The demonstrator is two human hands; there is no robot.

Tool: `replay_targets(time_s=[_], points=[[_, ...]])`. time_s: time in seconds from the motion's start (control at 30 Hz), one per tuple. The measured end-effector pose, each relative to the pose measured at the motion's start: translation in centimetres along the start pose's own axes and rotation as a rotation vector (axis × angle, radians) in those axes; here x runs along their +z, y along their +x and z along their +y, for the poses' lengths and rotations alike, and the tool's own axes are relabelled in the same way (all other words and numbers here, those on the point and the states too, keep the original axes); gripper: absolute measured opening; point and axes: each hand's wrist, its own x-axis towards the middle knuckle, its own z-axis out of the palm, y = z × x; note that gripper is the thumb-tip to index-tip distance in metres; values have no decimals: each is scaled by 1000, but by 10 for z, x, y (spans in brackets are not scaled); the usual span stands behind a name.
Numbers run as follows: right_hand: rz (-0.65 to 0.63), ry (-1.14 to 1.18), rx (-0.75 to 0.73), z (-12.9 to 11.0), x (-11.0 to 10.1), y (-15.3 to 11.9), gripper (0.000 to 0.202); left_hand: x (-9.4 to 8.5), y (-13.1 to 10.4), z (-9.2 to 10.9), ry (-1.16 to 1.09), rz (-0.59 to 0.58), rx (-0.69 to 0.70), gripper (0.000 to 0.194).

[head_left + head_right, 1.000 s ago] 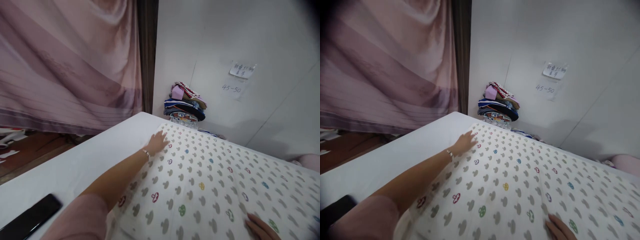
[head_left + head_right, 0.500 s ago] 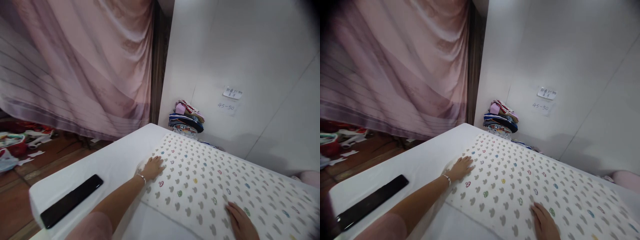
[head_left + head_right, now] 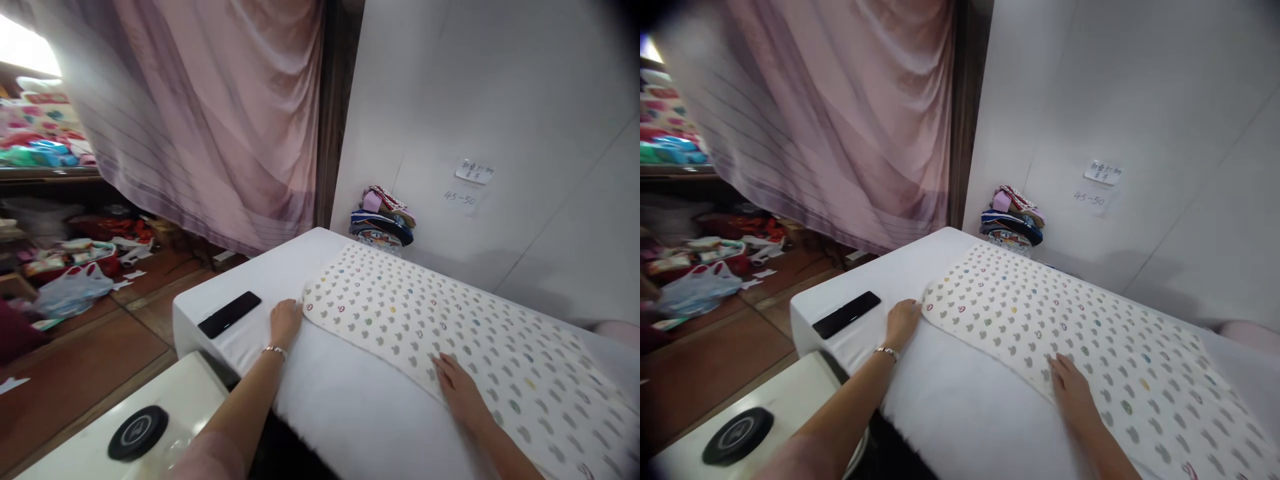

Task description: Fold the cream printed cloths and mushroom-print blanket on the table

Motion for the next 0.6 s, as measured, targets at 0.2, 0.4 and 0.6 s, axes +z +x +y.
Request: replay_targets(time_s=[0.2,0.4,0.6], points=[[165,-26,-104,-1,3,-72,44,-3,5,4,-20,-14,-24,27],[199,-10,-50,-11,-10,-86,42,-5,1,5,-52,6,15,36],[194,58,-91,-36,-13,-66,35,5,-41,35,-106,-66,455,33]])
